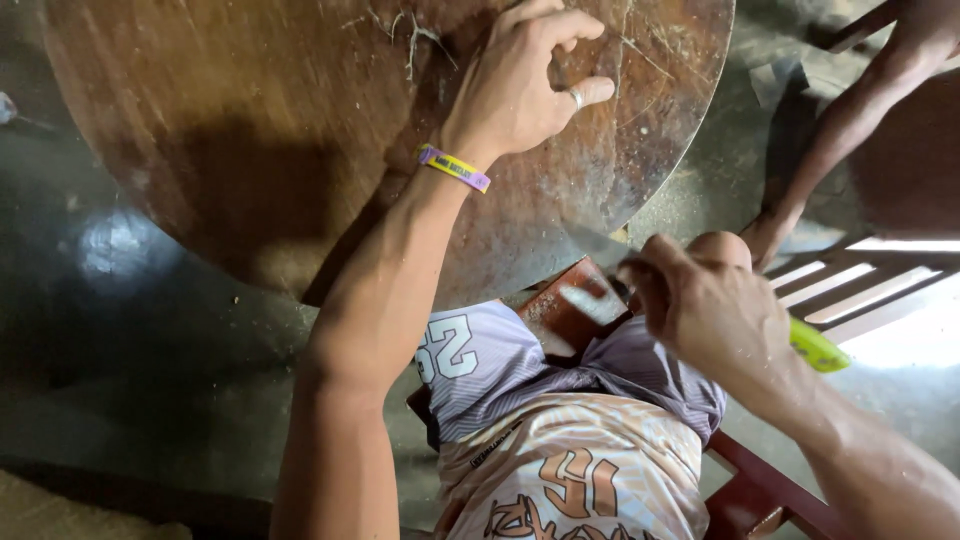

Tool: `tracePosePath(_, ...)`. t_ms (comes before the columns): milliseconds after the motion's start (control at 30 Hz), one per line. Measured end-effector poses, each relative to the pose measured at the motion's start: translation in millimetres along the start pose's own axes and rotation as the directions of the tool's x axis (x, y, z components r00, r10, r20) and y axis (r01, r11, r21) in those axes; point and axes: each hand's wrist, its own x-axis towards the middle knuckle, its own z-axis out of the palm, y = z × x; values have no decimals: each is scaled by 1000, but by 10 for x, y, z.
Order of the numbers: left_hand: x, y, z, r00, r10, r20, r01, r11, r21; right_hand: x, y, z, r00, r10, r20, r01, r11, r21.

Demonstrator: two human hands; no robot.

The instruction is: Scraping the surface of a wooden tabletop with a knife to remove old finish or debris.

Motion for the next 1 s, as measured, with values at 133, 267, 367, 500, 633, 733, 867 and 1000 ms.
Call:
tracePosePath(133, 7, -23, 52, 1000, -9, 10, 9, 1000, -14, 48, 88, -60, 994, -23, -105, 24, 1000, 0)
tracePosePath(267, 2, -10, 44, 1000, -8, 10, 8, 1000, -21, 37, 222, 85, 1000, -12, -14, 9, 977, -213)
tracePosePath(367, -2, -38, 55, 1000, 20, -17, -20, 1000, -15, 8, 71, -35, 985, -42, -170, 6, 977, -211)
tracePosePath(500, 13, -28, 103, 999, 45, -14, -45, 999, 1, 11, 70, -157, 998, -12, -61, -11, 930, -367)
tracePosePath(633, -136, 529, 79, 975, 218, 49, -205, 961, -184, 114, 239, -274, 1000, 17, -22, -22, 962, -271)
tracePosePath(733, -294, 1023, 236, 916, 314, 251, -230, 921, -314, 216, 576, -350, 994, -94, -63, 79, 976, -205)
tracePosePath(867, -411, 1070, 607, 871, 278, 405, -254, 961, -112, 192, 582, -758, 986, -162, -49, 161, 987, -6)
tracePosePath(1000, -402, 855, 603, 886, 382, 261, -311, 910, -274, -110, 1177, -982, 988, -112, -107, 112, 994, -11)
